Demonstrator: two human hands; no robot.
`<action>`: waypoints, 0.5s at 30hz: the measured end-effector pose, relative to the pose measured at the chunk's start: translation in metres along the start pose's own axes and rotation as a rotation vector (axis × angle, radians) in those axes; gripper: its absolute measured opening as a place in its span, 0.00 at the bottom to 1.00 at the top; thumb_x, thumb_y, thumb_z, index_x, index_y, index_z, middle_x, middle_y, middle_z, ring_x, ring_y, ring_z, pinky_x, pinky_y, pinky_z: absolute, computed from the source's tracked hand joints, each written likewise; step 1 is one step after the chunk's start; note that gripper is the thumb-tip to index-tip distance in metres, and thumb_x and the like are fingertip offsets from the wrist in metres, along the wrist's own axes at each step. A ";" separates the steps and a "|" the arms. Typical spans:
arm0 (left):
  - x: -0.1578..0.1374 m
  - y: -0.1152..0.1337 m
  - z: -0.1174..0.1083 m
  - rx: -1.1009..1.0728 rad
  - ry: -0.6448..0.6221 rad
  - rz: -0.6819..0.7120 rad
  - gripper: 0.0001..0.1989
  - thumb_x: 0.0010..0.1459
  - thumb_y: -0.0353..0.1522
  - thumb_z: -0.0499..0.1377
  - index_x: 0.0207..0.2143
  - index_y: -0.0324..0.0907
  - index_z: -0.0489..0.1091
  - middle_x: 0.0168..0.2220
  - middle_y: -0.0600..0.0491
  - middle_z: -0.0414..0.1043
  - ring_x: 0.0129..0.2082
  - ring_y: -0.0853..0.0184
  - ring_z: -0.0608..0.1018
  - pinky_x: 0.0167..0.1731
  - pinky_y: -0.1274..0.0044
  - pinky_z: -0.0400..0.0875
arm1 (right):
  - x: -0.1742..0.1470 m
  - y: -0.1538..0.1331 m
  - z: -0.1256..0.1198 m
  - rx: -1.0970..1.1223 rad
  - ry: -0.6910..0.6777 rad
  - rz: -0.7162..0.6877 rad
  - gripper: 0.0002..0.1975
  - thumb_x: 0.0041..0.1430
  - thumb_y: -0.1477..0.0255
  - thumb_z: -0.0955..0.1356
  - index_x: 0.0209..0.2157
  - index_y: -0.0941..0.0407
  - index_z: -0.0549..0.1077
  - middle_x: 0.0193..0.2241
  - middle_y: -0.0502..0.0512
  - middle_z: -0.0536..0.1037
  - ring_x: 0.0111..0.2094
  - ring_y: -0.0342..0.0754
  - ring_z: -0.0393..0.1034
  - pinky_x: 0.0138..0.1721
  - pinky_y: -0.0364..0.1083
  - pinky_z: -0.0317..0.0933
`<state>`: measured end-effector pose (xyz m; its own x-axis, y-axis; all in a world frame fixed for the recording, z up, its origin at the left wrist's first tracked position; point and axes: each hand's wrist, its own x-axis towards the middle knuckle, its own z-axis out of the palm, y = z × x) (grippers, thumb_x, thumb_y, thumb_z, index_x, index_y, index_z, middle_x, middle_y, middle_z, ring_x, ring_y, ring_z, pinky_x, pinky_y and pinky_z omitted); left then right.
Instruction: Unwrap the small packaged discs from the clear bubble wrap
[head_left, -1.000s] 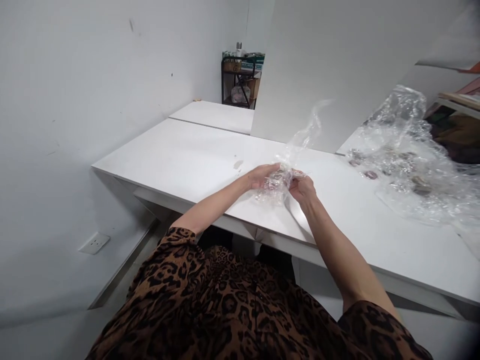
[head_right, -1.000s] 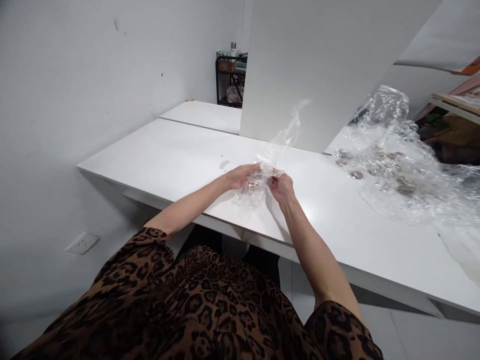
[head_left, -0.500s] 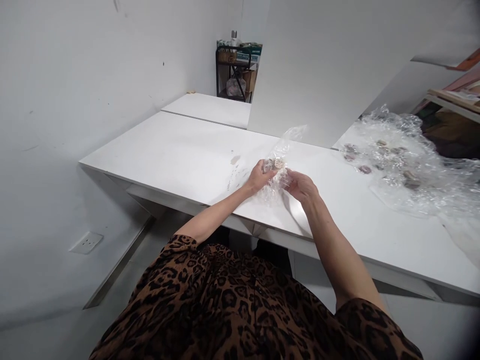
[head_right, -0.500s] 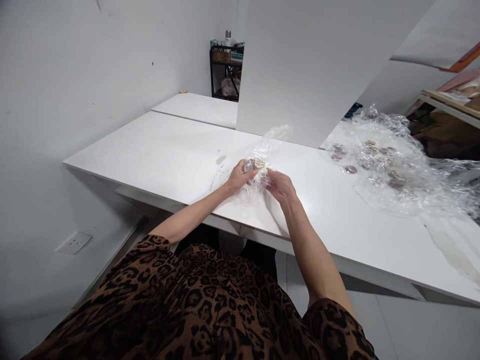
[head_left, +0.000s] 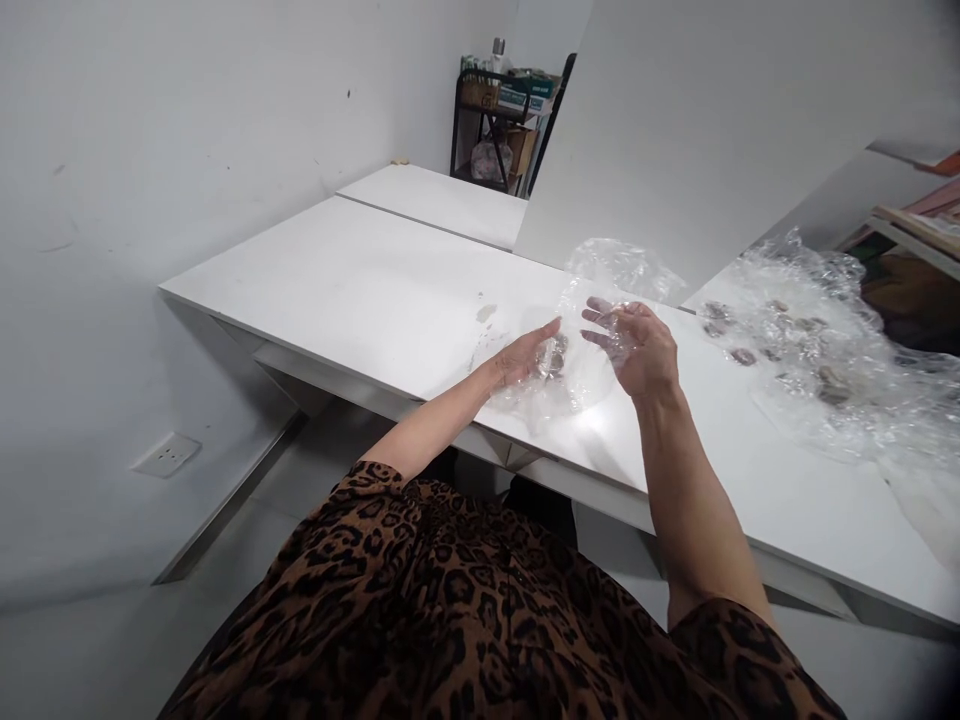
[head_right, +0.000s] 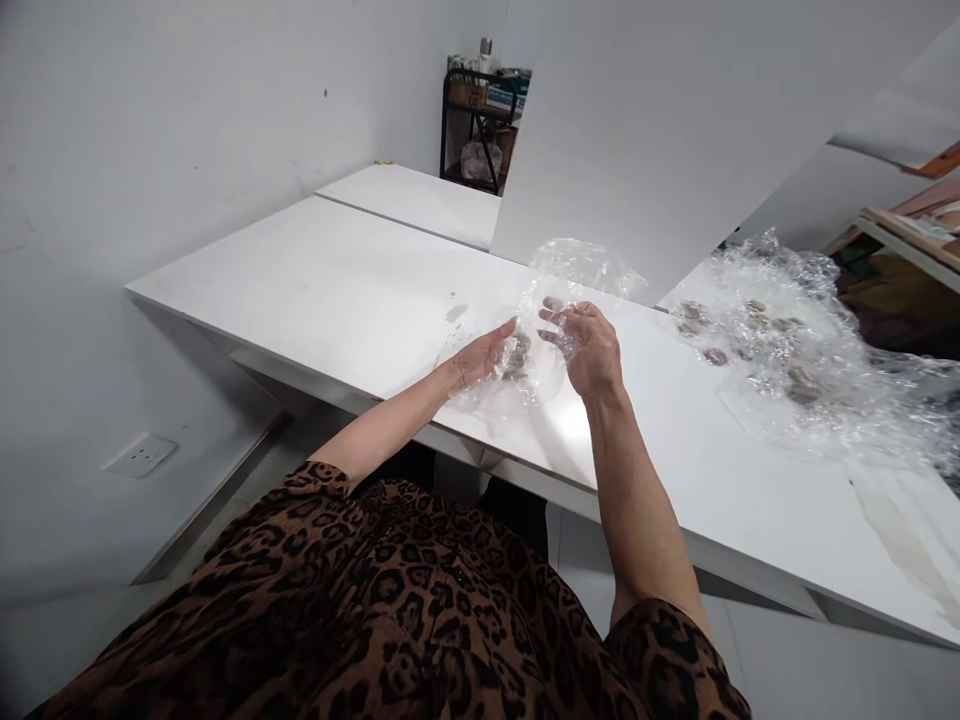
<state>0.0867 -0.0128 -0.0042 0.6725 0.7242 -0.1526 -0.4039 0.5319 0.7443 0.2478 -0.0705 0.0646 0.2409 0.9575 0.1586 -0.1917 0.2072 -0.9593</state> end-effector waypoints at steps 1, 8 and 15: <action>0.001 -0.001 -0.001 0.018 -0.022 0.004 0.15 0.59 0.40 0.68 0.41 0.37 0.76 0.37 0.47 0.79 0.34 0.65 0.81 0.43 0.69 0.78 | 0.000 -0.001 0.001 0.043 -0.008 -0.006 0.08 0.51 0.67 0.71 0.31 0.53 0.69 0.45 0.54 0.82 0.48 0.54 0.76 0.46 0.53 0.72; 0.011 -0.006 -0.011 -0.098 0.059 0.038 0.05 0.57 0.24 0.66 0.38 0.35 0.76 0.32 0.48 0.80 0.33 0.64 0.83 0.44 0.70 0.78 | 0.015 0.017 -0.013 0.293 0.207 0.100 0.15 0.62 0.56 0.68 0.29 0.52 0.69 0.29 0.51 0.76 0.34 0.47 0.76 0.38 0.48 0.75; 0.009 -0.006 -0.007 -0.133 0.089 0.044 0.05 0.56 0.24 0.67 0.37 0.34 0.77 0.31 0.49 0.80 0.31 0.67 0.82 0.48 0.70 0.76 | 0.004 0.040 -0.009 0.084 0.195 0.540 0.11 0.52 0.70 0.77 0.31 0.55 0.72 0.18 0.47 0.69 0.17 0.40 0.64 0.15 0.39 0.61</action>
<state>0.0912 -0.0064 -0.0145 0.5971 0.7810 -0.1832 -0.5142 0.5480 0.6598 0.2497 -0.0599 0.0243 0.2574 0.8788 -0.4018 -0.4090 -0.2777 -0.8693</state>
